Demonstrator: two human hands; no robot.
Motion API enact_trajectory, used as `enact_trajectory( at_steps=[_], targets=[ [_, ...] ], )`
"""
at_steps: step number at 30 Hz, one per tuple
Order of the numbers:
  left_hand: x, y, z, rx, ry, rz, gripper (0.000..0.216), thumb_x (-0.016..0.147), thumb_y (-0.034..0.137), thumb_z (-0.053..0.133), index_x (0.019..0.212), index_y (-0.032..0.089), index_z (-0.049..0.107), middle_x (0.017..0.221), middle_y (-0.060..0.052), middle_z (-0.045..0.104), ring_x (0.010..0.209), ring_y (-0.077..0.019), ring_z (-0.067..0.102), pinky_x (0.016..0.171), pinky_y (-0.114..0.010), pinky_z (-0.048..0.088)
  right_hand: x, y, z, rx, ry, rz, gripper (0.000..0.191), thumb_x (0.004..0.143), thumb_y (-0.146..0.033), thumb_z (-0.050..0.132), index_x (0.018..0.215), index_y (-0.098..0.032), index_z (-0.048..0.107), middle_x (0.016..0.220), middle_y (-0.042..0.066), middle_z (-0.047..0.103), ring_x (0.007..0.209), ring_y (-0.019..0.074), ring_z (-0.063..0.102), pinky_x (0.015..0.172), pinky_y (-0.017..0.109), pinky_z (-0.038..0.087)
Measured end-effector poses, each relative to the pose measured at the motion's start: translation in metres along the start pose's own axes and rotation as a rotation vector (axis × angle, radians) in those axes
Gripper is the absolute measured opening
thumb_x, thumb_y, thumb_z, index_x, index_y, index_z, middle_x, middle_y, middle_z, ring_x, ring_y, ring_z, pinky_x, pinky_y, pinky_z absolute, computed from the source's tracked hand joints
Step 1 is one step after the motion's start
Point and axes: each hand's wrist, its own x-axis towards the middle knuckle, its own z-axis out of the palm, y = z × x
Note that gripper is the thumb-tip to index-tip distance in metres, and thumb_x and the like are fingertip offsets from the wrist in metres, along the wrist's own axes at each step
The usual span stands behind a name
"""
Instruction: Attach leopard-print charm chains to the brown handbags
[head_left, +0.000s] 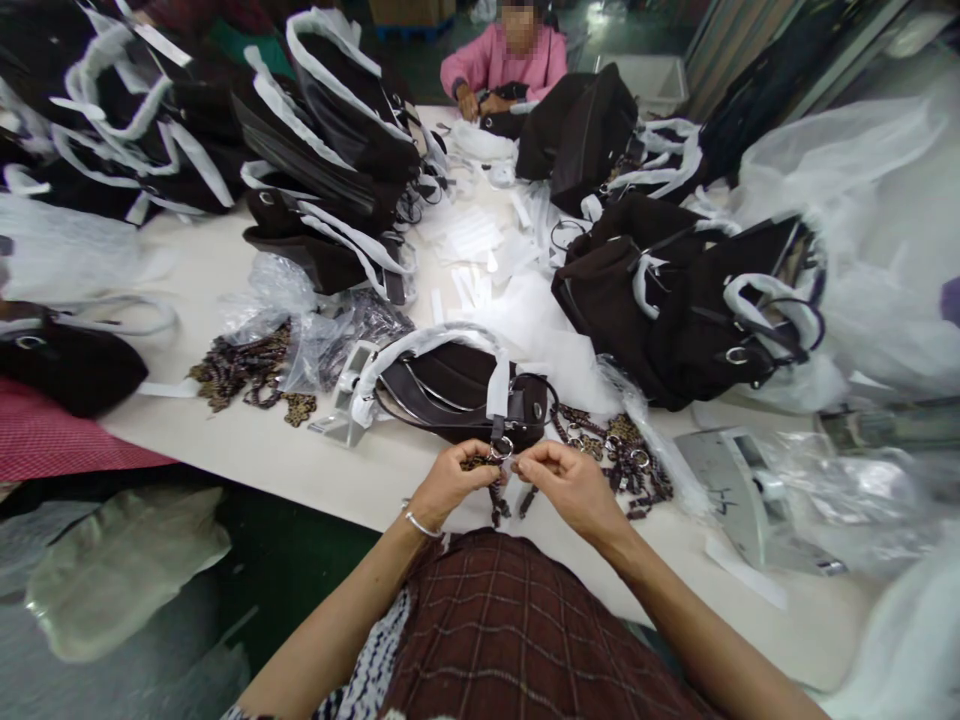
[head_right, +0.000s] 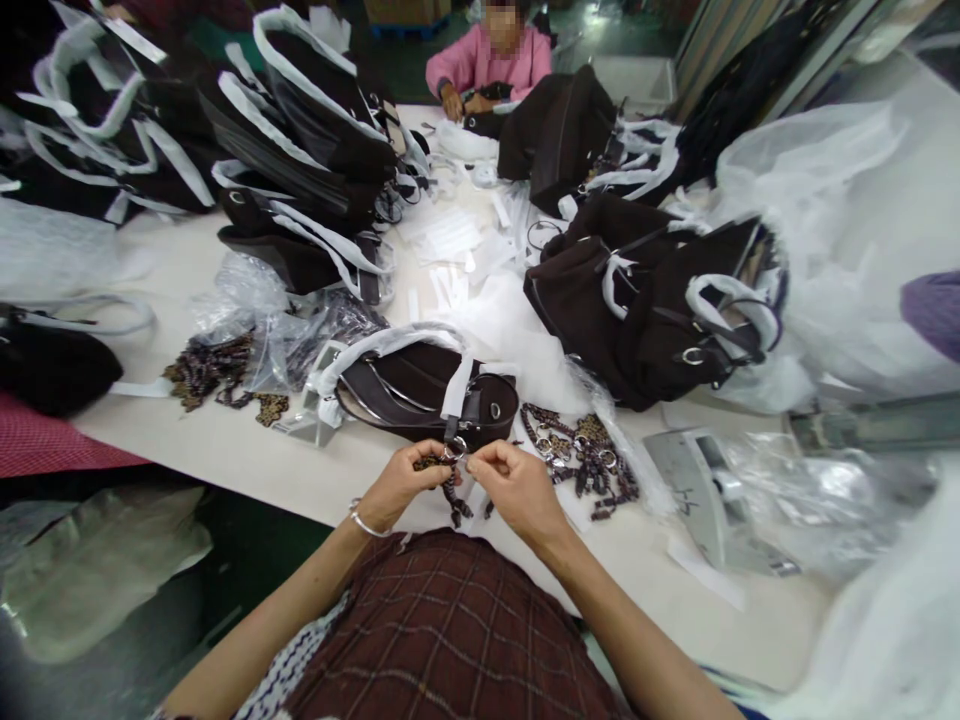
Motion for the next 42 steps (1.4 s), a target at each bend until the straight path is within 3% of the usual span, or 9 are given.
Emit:
enact_trajectory(
  at_steps=[4, 9, 14, 21, 32, 38, 42],
  targets=[
    [-0.003, -0.005, -0.001, -0.169, -0.024, -0.046, 0.03, 0.07, 0.03, 0.074, 0.091, 0.013, 0.062, 0.081, -0.004, 0.069, 0.078, -0.0182, 0.067, 0.071, -0.028, 0.048, -0.008, -0.003, 0.0, -0.231, 0.033, -0.126, 0.015, 0.079, -0.031, 0.061, 0.078, -0.018, 0.07, 0.082, 0.004, 0.072, 0.074, 0.0167, 0.066, 0.069, 0.027, 0.052],
    [-0.005, -0.007, 0.002, -0.236, -0.035, -0.06, 0.032, 0.069, 0.032, 0.077, 0.09, 0.013, 0.062, 0.079, -0.004, 0.07, 0.078, -0.0201, 0.069, 0.069, -0.028, 0.049, -0.007, -0.003, 0.004, -0.314, 0.075, -0.169, 0.014, 0.079, -0.026, 0.059, 0.077, -0.019, 0.071, 0.081, 0.003, 0.072, 0.072, 0.0158, 0.065, 0.067, 0.025, 0.05],
    [-0.006, -0.01, 0.004, -0.315, -0.038, -0.067, 0.035, 0.067, 0.031, 0.079, 0.092, 0.013, 0.063, 0.084, -0.005, 0.071, 0.076, -0.0183, 0.069, 0.078, -0.033, 0.051, -0.003, -0.003, 0.008, -0.362, 0.107, -0.197, 0.014, 0.078, -0.024, 0.058, 0.073, -0.02, 0.07, 0.078, 0.002, 0.071, 0.071, 0.0155, 0.064, 0.067, 0.025, 0.048],
    [-0.005, -0.016, 0.003, -0.371, -0.047, -0.061, 0.033, 0.07, 0.031, 0.078, 0.091, 0.012, 0.062, 0.084, -0.007, 0.071, 0.077, -0.0181, 0.069, 0.074, -0.031, 0.05, -0.002, 0.006, 0.007, -0.28, 0.09, -0.16, 0.013, 0.079, -0.027, 0.059, 0.075, -0.019, 0.069, 0.084, 0.003, 0.072, 0.075, 0.0164, 0.065, 0.069, 0.026, 0.049],
    [-0.005, -0.014, 0.002, -0.37, -0.06, -0.073, 0.033, 0.074, 0.038, 0.073, 0.092, 0.011, 0.068, 0.079, -0.004, 0.066, 0.068, -0.0128, 0.06, 0.068, -0.027, 0.048, 0.004, 0.002, 0.012, -0.298, 0.082, -0.138, 0.014, 0.078, -0.026, 0.059, 0.07, -0.018, 0.068, 0.072, 0.001, 0.069, 0.067, 0.0144, 0.061, 0.064, 0.024, 0.045],
    [-0.004, -0.015, -0.001, -0.415, -0.058, -0.084, 0.039, 0.073, 0.039, 0.075, 0.1, 0.01, 0.068, 0.085, -0.007, 0.068, 0.072, -0.0123, 0.061, 0.07, -0.025, 0.049, 0.015, 0.007, 0.007, -0.21, -0.053, -0.063, 0.018, 0.078, -0.032, 0.061, 0.07, -0.017, 0.068, 0.067, 0.0, 0.066, 0.063, 0.0141, 0.057, 0.058, 0.024, 0.042],
    [-0.003, -0.015, -0.001, -0.426, -0.061, -0.083, 0.041, 0.071, 0.04, 0.077, 0.098, 0.011, 0.069, 0.088, -0.008, 0.069, 0.076, -0.0152, 0.063, 0.076, -0.031, 0.052, 0.016, 0.008, 0.008, -0.191, -0.023, -0.039, 0.02, 0.077, -0.035, 0.063, 0.069, -0.017, 0.067, 0.065, 0.0, 0.064, 0.061, 0.0141, 0.055, 0.056, 0.025, 0.04]
  ],
)
